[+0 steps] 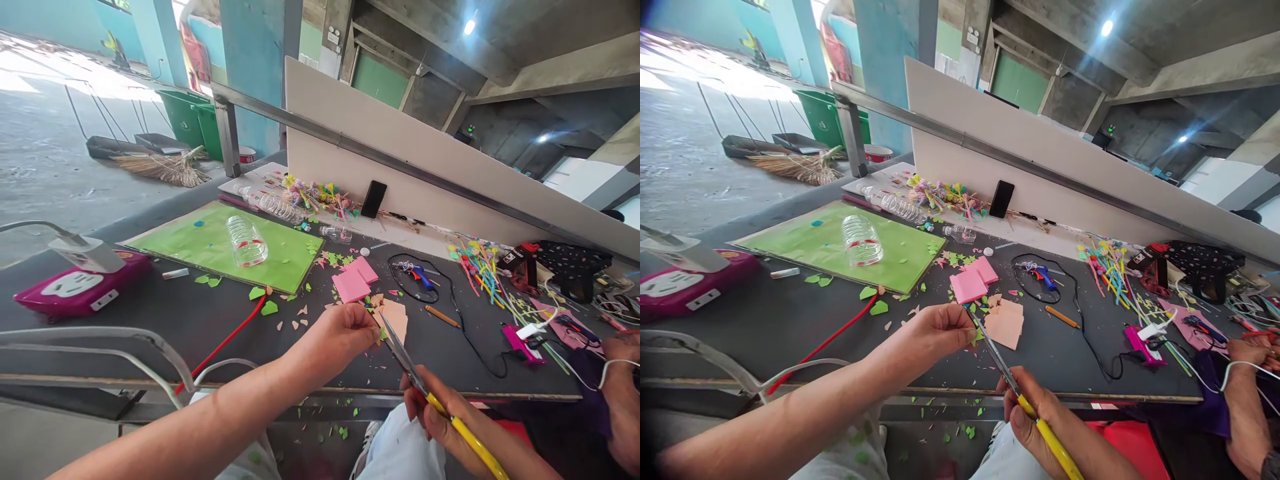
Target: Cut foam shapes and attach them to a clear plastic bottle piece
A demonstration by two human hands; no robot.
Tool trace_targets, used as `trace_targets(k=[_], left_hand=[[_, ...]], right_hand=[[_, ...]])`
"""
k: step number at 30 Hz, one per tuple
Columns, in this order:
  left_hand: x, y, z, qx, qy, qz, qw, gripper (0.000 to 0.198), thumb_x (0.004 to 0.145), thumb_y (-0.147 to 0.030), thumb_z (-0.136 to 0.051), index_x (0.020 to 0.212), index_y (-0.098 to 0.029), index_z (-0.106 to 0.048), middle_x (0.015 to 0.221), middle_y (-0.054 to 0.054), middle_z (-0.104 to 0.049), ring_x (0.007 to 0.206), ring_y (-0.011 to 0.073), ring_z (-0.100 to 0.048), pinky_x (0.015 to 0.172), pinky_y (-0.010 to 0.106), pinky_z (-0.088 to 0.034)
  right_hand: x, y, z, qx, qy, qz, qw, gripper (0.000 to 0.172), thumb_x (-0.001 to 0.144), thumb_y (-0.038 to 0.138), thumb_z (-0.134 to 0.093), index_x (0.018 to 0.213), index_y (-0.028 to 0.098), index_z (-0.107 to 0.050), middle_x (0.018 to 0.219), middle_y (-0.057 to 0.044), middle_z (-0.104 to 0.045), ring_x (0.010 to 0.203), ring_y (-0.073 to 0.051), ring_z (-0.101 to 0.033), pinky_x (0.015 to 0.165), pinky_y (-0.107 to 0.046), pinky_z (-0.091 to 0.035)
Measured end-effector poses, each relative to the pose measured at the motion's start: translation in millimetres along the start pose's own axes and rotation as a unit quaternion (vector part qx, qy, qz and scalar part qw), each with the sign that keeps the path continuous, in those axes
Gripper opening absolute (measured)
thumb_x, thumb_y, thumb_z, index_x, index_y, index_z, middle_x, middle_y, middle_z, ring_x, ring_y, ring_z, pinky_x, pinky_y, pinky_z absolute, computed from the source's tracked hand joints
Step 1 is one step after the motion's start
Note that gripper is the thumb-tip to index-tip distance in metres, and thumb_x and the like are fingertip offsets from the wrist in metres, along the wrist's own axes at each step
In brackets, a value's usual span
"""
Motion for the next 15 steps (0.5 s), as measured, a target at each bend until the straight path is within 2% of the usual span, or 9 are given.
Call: trace_targets(k=[3,8,15], left_hand=[[1.3,2.1,-1.5,0.016,-0.002,-0.001,1.000,0.011,0.071,-0.024,-0.056,0.065,-0.017,-0.063,0.063,0.001,-0.064,0.060,0.0138,-0.052,0.057,0.024,-0.036],[1.2,4.8,-2.9,0.039,-0.006,0.016,0.999,0.011,0.069,-0.022,-0.055,0.065,-0.016,-0.063,0.057,-0.001,-0.056,0.054,0.0115,-0.043,0.051,0.023,-0.029],[0.4,15.7,-3.5,0.035,-0.010,0.029,0.999,0.010,0.068,-0.023,-0.056,0.063,-0.017,-0.062,0.053,-0.002,-0.055,0.050,0.0108,-0.040,0.048,0.023,-0.026]], right_hand=[[0.4,2.1,1.0,0.012,0.008,-0.025,1.000,0.062,0.075,0.081,-0.045,0.101,0.027,-0.060,0.071,0.001,-0.052,0.054,-0.011,-0.040,0.053,-0.025,-0.035],[1.5,1.3,3.1,0.040,0.001,-0.041,0.998,0.062,0.069,0.083,-0.050,0.090,0.026,-0.061,0.075,-0.002,-0.055,0.067,-0.016,-0.053,0.066,-0.027,-0.046],[1.1,-3.7,2.2,0.048,-0.014,-0.042,0.998,0.064,0.069,0.081,-0.053,0.096,0.025,-0.065,0.074,-0.003,-0.055,0.072,-0.019,-0.057,0.066,-0.029,-0.051]])
Point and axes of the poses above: each hand's wrist, its own x-axis towards the middle knuckle, its own z-axis out of the back of the hand, y = z × x, the point moved 5 cm from there along x, towards the middle knuckle
